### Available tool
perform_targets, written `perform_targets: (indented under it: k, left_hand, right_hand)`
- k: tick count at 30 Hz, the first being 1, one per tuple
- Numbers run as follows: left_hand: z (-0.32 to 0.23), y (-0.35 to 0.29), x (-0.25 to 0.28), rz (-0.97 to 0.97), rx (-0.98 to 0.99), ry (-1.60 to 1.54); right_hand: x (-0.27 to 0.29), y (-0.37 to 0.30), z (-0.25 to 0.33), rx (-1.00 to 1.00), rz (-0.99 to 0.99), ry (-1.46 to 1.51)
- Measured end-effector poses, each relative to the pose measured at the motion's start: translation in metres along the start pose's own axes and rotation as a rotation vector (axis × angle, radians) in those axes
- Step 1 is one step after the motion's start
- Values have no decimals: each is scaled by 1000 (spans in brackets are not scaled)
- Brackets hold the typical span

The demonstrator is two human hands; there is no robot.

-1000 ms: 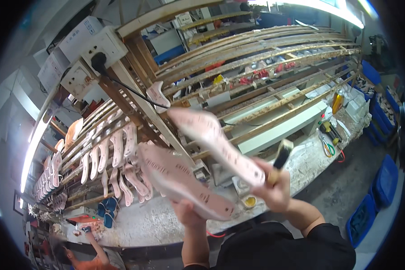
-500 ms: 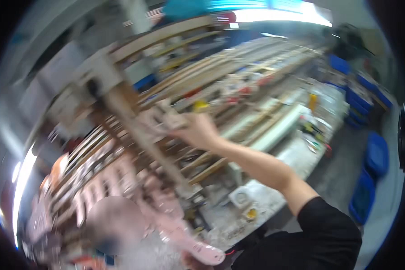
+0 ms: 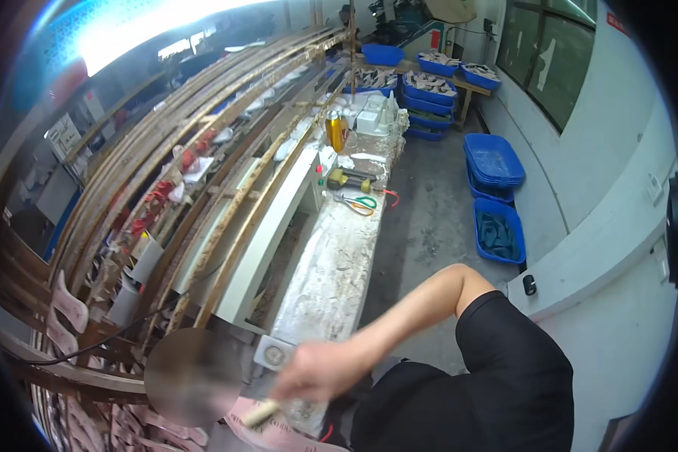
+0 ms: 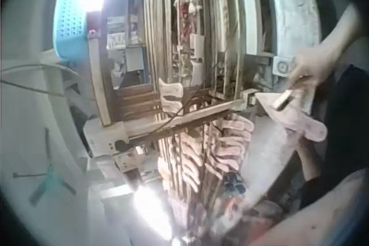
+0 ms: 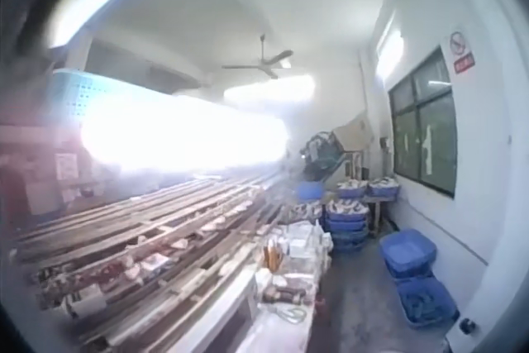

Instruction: The person dips a brush into adhesive and applies it across shoe soles, placing each glued sole onto an overhead rack.

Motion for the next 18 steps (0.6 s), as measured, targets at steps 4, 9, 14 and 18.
perform_targets:
  k: [4,9,14,18]
  left_hand:
    - [9,-27,-12,-21,27,139]
    - [28,-17,-62,177,280,229]
    - [32,-50,-69,92,244,226]
    - [44,-65,-66,59,211,208]
  right_hand:
    - [48,-14,17,150,-42,-198]
    - [77,-29,6,230,37,-271]
    - [77,-22,-9,213,-18,-135]
    - [87,-36,-23,136,-9,28]
Point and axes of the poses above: each hand's wrist, its own y-axis towards the middle knuckle, its own x-axis out of the back of the hand, z = x × y, the point moved 8 cm from there along y, towards the middle knuckle, and after that the axes turned 1 degree about -z, right-handed, at the moved point
